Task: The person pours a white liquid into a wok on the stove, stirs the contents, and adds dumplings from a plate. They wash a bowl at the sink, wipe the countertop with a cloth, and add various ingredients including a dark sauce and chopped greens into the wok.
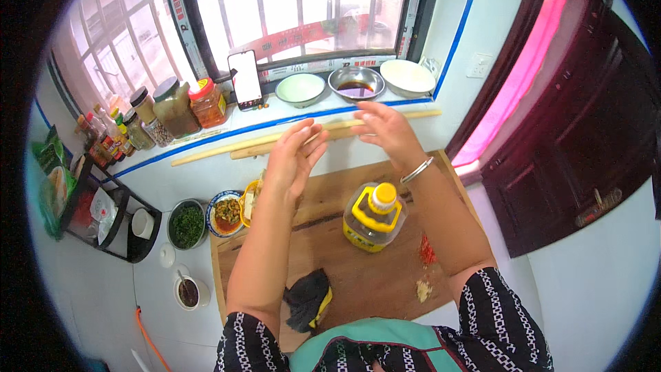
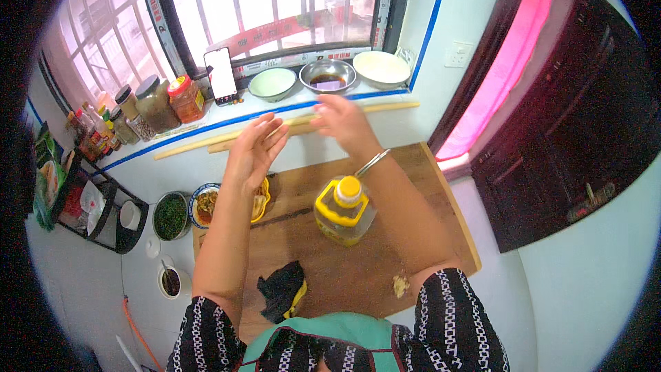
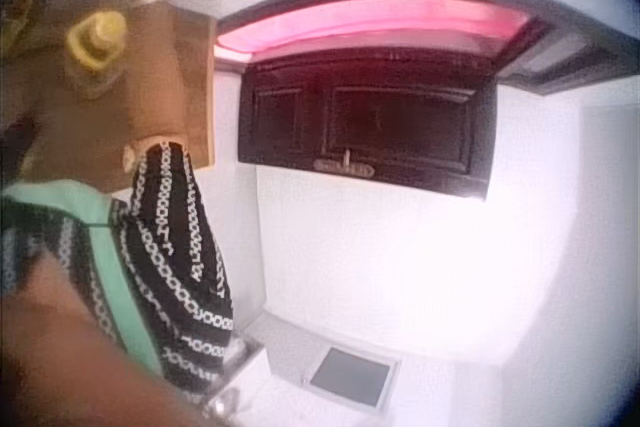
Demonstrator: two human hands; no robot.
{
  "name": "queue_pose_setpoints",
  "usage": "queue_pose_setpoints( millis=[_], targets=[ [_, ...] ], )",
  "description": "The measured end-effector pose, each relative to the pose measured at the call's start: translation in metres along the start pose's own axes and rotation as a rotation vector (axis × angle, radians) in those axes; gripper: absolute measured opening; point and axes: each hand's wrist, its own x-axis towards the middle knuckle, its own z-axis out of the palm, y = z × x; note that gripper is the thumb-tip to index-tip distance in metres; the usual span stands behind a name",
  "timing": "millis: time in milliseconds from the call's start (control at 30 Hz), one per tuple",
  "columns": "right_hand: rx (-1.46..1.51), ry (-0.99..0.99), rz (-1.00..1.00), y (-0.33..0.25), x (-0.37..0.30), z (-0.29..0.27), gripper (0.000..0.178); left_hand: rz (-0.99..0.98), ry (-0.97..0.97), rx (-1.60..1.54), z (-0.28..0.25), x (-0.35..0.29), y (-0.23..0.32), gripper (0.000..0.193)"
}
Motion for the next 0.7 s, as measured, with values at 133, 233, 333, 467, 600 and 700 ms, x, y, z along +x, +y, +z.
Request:
queue_pose_setpoints(
  millis=[133,233,333,467,600,700],
  targets=[
    [0.287,0.258,0.078,0.053,0.054,-0.069,0.061,-0.053,0.116,0.034,0.016,0.077,-0.047,0.043],
    [0.355,0.307,0.134,0.079,0.091,-0.086,0.071,-0.054,0.181,0.083,0.026,0.113,-0.062,0.047],
    [0.366,0.314,0.170,0.093,0.118,-0.092,0.068,-0.075,0.223,0.144,0.036,0.148,-0.077,0.048],
    [0.423,0.186,0.157,0.096,0.135,-0.087,0.043,-0.092,0.243,0.229,0.035,0.176,-0.087,0.041],
    [0.403,0.139,0.118,0.095,0.138,-0.088,0.029,-0.040,0.286,0.283,0.041,0.179,-0.088,0.041],
    [0.368,0.128,0.109,0.082,0.124,-0.086,0.031,-0.004,0.297,0.283,0.046,0.163,-0.083,0.045]
  ],
)
